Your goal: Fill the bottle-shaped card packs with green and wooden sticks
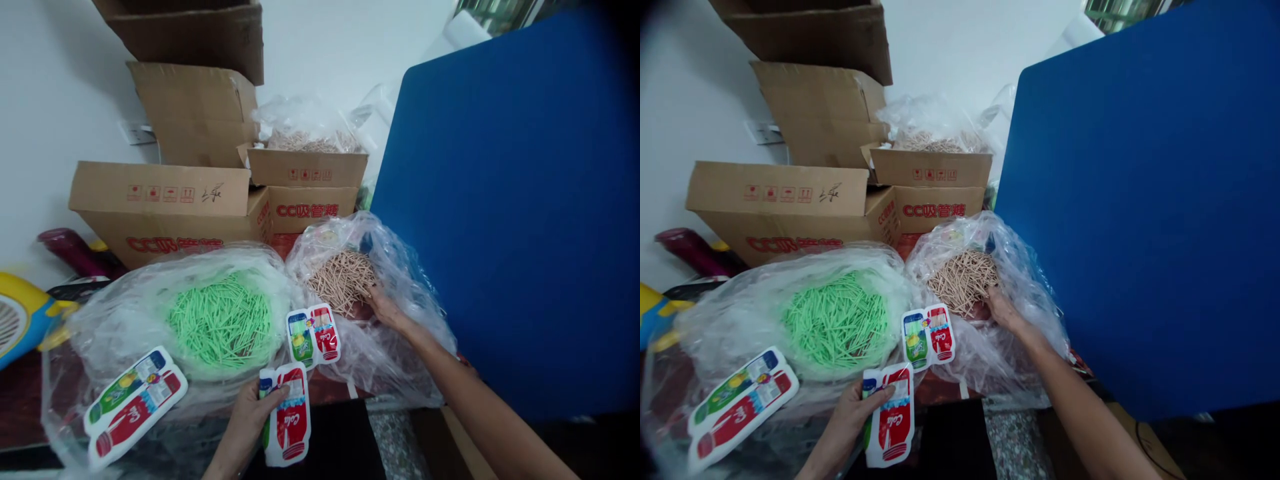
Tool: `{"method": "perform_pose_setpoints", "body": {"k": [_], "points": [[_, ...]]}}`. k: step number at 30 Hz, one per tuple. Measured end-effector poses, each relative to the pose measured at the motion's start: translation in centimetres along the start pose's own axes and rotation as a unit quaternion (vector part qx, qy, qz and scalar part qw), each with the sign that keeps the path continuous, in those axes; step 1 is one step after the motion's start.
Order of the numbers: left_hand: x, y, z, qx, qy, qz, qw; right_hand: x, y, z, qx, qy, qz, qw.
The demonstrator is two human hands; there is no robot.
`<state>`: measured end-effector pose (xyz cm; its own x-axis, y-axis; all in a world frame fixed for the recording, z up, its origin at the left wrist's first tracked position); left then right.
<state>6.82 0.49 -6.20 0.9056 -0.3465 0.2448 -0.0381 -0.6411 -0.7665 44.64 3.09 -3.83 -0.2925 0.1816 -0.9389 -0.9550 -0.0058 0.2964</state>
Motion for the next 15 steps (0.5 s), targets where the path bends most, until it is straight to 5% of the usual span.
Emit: {"method": "perform_pose_setpoints", "body": {"k": [8,15], "points": [[-0.2,-0.6,-0.6,0.0,-0.008,0.006,1.0,2.3,0.7,0.8,0.089,-0.134,0.297,0.941],[-0.3,-0.1,-0.3,0.001,-0.002,0.03,1.0,4.5,1.4,-1.5,0.13,-0.184,0.395,0.891]]}}
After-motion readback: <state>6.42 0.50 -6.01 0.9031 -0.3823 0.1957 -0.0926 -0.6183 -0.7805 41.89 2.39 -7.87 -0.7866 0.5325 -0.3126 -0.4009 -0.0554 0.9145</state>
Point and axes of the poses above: each hand's wrist, its own z-axis towards the middle knuckle, its own x-axis out of the palm, y = z × x, the point moved 7 cm from there along z, towards the middle knuckle, and after that the axes turned 11 degrees about -x, right-handed, at the moved point
